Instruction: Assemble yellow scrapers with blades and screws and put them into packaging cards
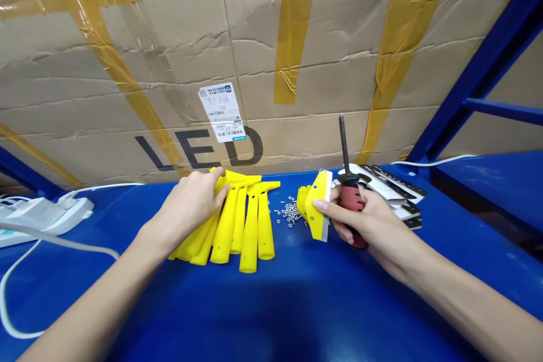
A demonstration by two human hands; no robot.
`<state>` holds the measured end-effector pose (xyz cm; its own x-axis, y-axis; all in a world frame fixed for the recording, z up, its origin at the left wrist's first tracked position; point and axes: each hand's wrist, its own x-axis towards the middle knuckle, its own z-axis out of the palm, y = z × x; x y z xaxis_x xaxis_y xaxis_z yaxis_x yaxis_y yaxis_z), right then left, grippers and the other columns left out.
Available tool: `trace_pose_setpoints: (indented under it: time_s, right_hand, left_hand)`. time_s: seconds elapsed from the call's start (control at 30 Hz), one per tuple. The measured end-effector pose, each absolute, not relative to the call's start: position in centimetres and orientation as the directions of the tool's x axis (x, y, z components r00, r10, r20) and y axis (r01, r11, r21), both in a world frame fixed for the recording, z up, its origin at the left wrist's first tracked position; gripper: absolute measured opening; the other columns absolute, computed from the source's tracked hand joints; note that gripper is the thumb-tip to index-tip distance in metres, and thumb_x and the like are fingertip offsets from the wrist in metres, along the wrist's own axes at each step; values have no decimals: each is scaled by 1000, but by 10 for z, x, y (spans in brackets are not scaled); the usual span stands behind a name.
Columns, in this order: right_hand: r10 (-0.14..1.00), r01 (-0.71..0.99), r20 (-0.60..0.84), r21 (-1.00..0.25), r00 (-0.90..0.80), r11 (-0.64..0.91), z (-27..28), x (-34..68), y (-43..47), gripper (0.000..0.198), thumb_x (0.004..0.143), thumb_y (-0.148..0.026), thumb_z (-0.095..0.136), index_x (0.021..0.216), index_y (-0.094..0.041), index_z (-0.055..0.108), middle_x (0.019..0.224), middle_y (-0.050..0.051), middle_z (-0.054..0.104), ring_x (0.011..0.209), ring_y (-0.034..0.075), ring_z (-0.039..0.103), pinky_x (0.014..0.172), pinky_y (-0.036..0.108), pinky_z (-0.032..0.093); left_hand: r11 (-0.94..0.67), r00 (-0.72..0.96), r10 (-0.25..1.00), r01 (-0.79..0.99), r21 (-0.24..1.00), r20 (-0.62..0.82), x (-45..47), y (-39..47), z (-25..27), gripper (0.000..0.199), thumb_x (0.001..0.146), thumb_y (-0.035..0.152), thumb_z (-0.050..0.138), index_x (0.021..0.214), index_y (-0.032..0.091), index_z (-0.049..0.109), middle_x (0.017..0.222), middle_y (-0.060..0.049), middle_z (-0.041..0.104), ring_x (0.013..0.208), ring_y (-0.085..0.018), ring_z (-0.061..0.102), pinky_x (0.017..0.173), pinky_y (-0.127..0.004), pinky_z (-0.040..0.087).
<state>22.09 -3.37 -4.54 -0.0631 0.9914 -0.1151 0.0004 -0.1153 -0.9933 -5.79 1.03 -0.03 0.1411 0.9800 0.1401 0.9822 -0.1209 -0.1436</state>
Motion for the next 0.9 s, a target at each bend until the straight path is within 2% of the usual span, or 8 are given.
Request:
trace_pose_setpoints:
  time_s: [0.2,0.33,0.4,0.5,0.57,0.63,0.77,0.9]
  right_hand:
    - [990,12,-117,-993,-78,-116,-43,225,-33,41,73,-50,82,75,-21,54,44,-8,48,41,7,40,42,21,29]
    - [989,-7,-107,-994,-99,-108,-45,227,-31,42,73,-50,82,75,-21,53,45,-8,48,42,7,40,43,21,30]
    - [989,-17,-105,-994,-106,-107,-44,228,-31,43,72,-50,83,75,-21,53,45,-8,49,41,6,40,42,20,29]
    - [986,-24,-99,-994,-134,-103,-42,228,-32,42,71,-50,84,74,-20,54,44,-9,48,40,6,39,40,19,27]
    - [983,-19,-84,-996,-165,-88,-40,228,-33,40,70,-47,85,75,-20,55,43,-9,47,39,6,39,40,19,27]
    - [976,-4,-66,-998,-206,-69,-38,228,-35,38,68,-43,86,74,-19,57,42,-9,47,38,6,39,39,19,26]
    - [963,25,-49,-999,-265,-44,-36,229,-36,34,69,-38,86,75,-19,58,42,-8,49,38,6,39,39,19,27]
    - [961,45,-65,-997,-269,-55,-35,231,-36,29,73,-35,82,85,-19,62,44,-9,49,39,7,40,41,19,29]
  left_hand:
    - [-91,126,978,974,-206,169,-44,-3,11,45,99,38,40,136,20,58,107,-18,75,95,-42,72,77,-51,56]
    - [-102,155,958,971,-218,242,-30,-15,17,41,99,36,42,130,18,63,105,-18,76,91,-43,72,72,-53,56]
    - [-245,263,922,964,-100,285,-22,-21,17,38,98,36,46,123,17,67,111,-16,75,98,-40,72,81,-53,56]
    - [-492,415,858,832,255,301,-5,-31,14,32,96,37,53,114,19,72,114,-10,76,104,-29,71,93,-44,55]
    - [-459,417,885,698,549,209,9,-37,9,29,93,37,58,113,21,72,107,-6,78,94,-22,73,85,-35,57]
    - [-307,420,906,544,781,63,20,-42,5,27,88,36,66,109,20,71,95,-4,79,84,-19,73,78,-29,59]
    - [-66,401,912,342,938,-83,31,-42,-2,33,76,35,80,100,18,66,79,-1,76,75,-18,74,72,-27,59]
    - [-91,355,934,358,929,-45,31,-38,-3,28,73,37,81,87,17,68,78,-2,74,73,-17,72,71,-29,59]
